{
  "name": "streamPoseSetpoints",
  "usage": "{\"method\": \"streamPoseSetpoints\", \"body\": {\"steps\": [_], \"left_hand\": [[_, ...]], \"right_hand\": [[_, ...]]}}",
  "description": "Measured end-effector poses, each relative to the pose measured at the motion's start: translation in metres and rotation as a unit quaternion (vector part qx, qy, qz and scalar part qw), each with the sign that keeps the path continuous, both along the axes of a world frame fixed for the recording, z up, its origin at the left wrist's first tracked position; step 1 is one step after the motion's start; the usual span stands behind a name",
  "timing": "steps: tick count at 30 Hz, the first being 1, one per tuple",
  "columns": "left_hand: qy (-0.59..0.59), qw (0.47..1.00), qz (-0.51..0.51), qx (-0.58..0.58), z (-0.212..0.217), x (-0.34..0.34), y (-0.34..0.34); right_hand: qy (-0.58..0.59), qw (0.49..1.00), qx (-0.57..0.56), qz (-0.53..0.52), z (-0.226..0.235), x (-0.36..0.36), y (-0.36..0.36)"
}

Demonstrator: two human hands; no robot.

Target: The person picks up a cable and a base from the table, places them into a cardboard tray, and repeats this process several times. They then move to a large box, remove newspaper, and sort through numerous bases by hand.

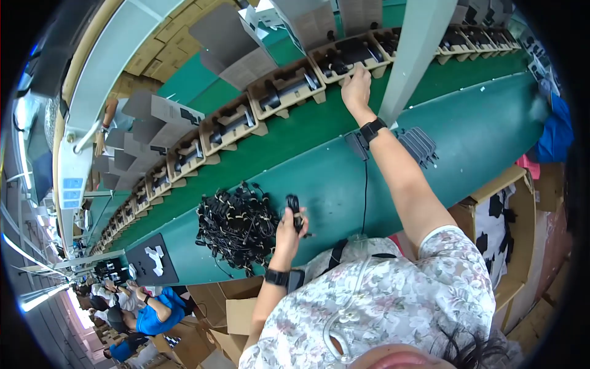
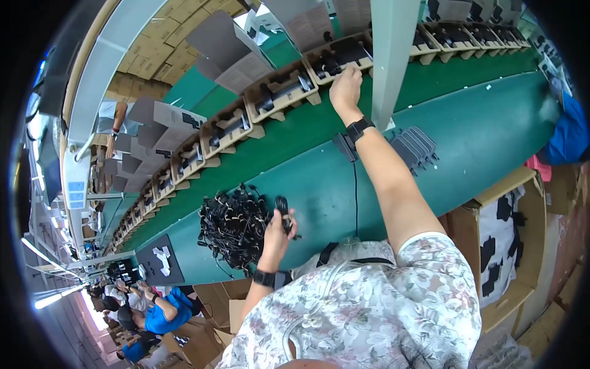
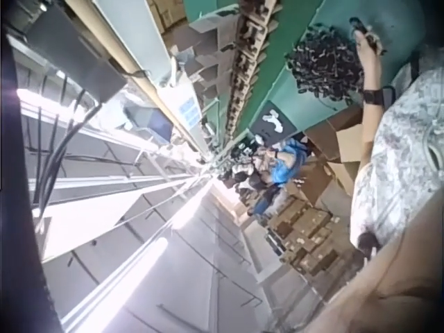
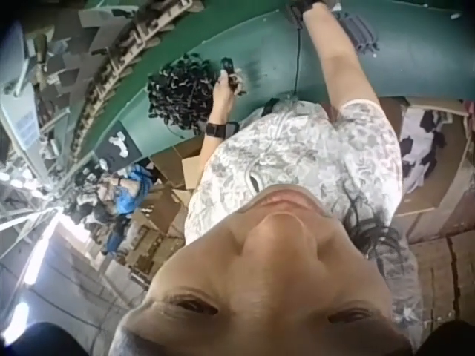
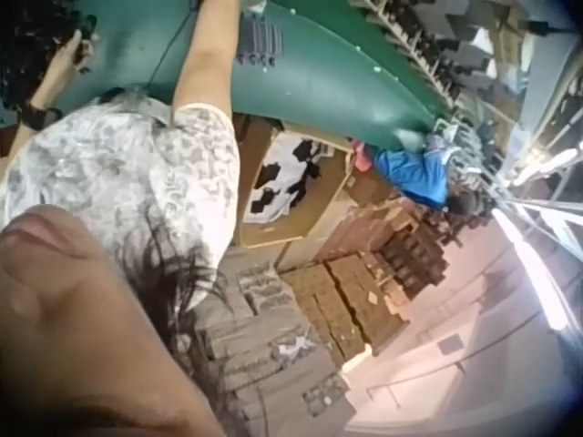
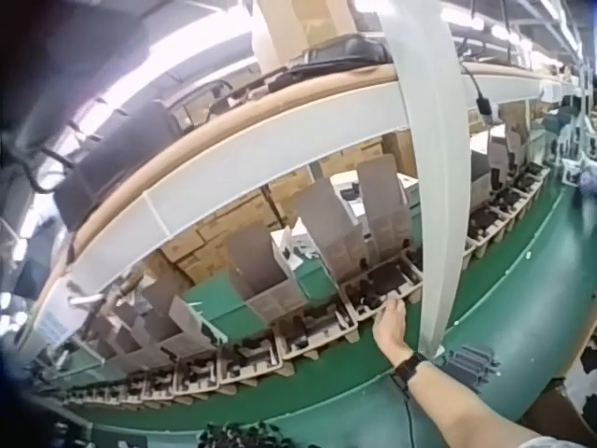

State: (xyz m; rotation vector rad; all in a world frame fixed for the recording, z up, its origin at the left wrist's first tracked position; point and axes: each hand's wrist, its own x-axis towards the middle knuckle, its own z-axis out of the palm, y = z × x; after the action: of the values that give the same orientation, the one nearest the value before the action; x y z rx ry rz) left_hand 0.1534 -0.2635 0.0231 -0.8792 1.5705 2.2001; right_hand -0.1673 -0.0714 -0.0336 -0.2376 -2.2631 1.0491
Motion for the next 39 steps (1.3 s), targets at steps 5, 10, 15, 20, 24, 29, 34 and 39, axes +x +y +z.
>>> {"method": "streamPoseSetpoints", "body": {"steps": [5, 10, 15, 20, 24, 29, 34, 39], "left_hand": [[-0.049, 0.998, 0.035, -0.015, 0.0, 0.048, -0.031], [-0.083, 0.996, 0.024, -0.005, -0.001, 0.056, -0.048], [-0.102, 0.995, -0.006, 0.007, -0.016, 0.049, -0.061], [-0.113, 0.993, -0.035, 0.03, -0.026, 0.035, -0.062], [-0.101, 0.993, -0.045, 0.032, -0.025, 0.033, -0.074], [-0.101, 0.993, -0.037, 0.04, -0.028, 0.038, -0.085], [-0.094, 0.994, -0.035, 0.042, -0.026, 0.034, -0.083], [-0.088, 0.994, -0.041, 0.04, -0.024, 0.034, -0.088]], "right_hand": [[-0.05, 0.99, 0.099, -0.085, -0.008, -0.021, -0.011], [-0.036, 0.977, 0.197, -0.079, -0.005, -0.034, 0.0], [-0.054, 0.978, 0.197, 0.041, 0.001, -0.055, -0.013], [-0.11, 0.954, 0.265, 0.088, -0.005, -0.066, -0.042], [-0.125, 0.937, 0.318, 0.069, 0.006, -0.048, -0.059], [-0.052, 0.949, 0.303, 0.069, -0.001, -0.061, -0.04], [-0.031, 0.978, 0.189, 0.077, -0.027, -0.089, -0.042], [-0.113, 0.956, 0.254, 0.099, -0.008, -0.08, -0.04]]}}
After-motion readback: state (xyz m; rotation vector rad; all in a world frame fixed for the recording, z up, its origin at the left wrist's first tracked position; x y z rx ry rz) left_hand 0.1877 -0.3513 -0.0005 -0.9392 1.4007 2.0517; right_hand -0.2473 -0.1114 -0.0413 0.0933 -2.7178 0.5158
